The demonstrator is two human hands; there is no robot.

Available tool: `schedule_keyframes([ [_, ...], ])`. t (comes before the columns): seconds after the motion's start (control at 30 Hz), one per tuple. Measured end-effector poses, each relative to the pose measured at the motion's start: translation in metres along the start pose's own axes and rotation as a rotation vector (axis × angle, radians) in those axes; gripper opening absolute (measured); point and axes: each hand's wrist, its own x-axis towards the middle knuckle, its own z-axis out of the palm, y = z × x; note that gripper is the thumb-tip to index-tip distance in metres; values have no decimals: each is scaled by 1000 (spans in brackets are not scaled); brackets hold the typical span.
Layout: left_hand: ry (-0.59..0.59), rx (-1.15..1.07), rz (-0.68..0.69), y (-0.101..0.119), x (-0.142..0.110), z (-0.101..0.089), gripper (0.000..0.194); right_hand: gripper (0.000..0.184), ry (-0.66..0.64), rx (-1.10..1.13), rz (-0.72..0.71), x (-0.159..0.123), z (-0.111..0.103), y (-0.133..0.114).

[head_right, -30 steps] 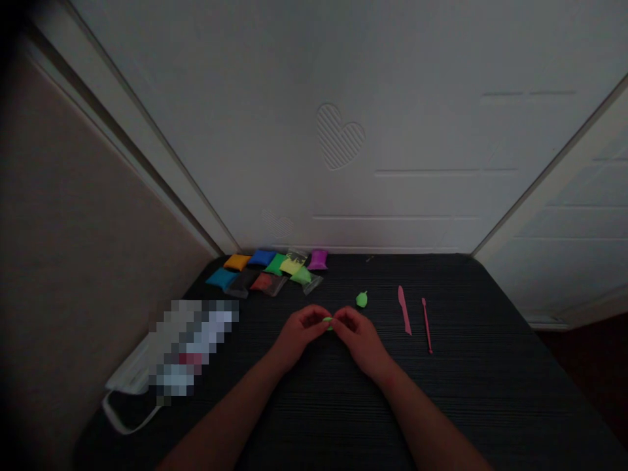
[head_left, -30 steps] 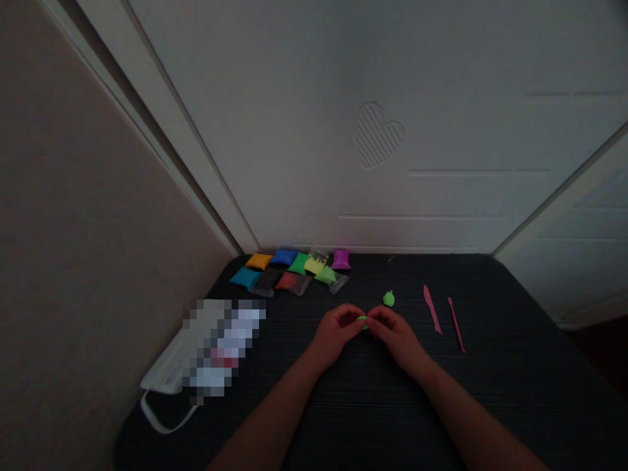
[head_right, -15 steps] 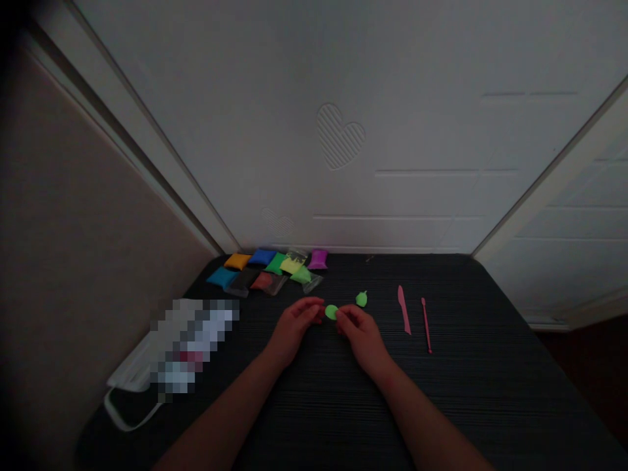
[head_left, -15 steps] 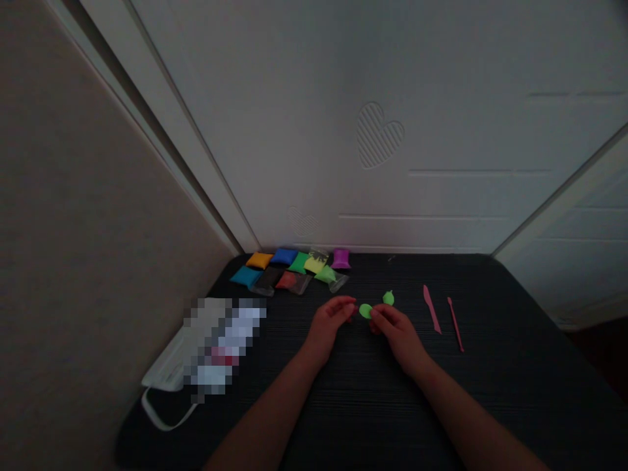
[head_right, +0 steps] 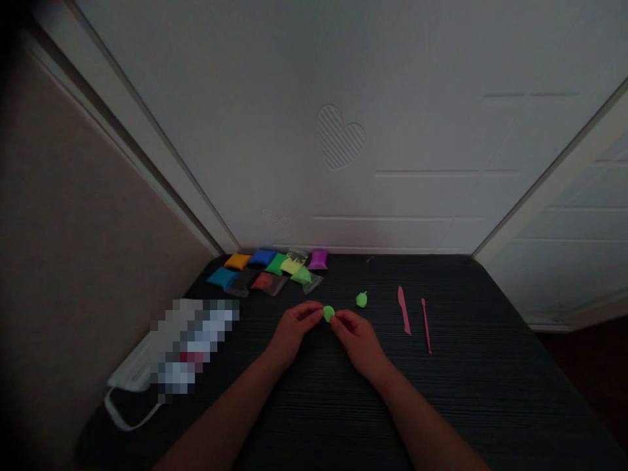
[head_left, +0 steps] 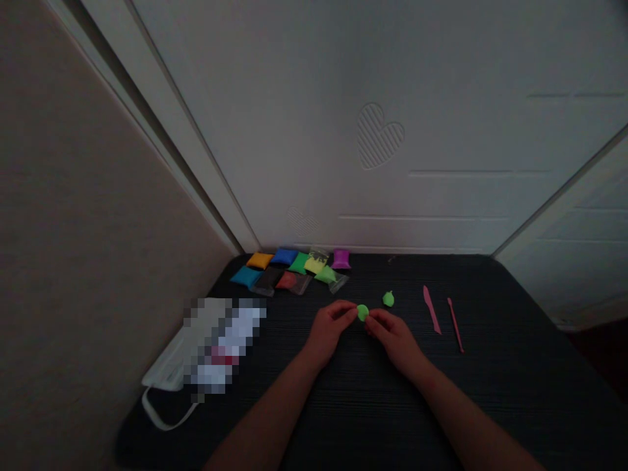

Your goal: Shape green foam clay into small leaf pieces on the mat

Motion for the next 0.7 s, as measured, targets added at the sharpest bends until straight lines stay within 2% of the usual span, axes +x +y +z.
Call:
schedule_keyframes([
  [0.37, -36, -40, -98, 7, -1, 3, 19, 19, 39, -319, -138, -5, 0, -3],
  [0.53, -50, -80, -117, 5, -2, 4, 18, 19, 122, -318, -166, -6, -2, -5],
  [0.7, -76, -91, -102, 0, -2, 4, 18, 17, 140, -259, -154, -4, -2, -3],
])
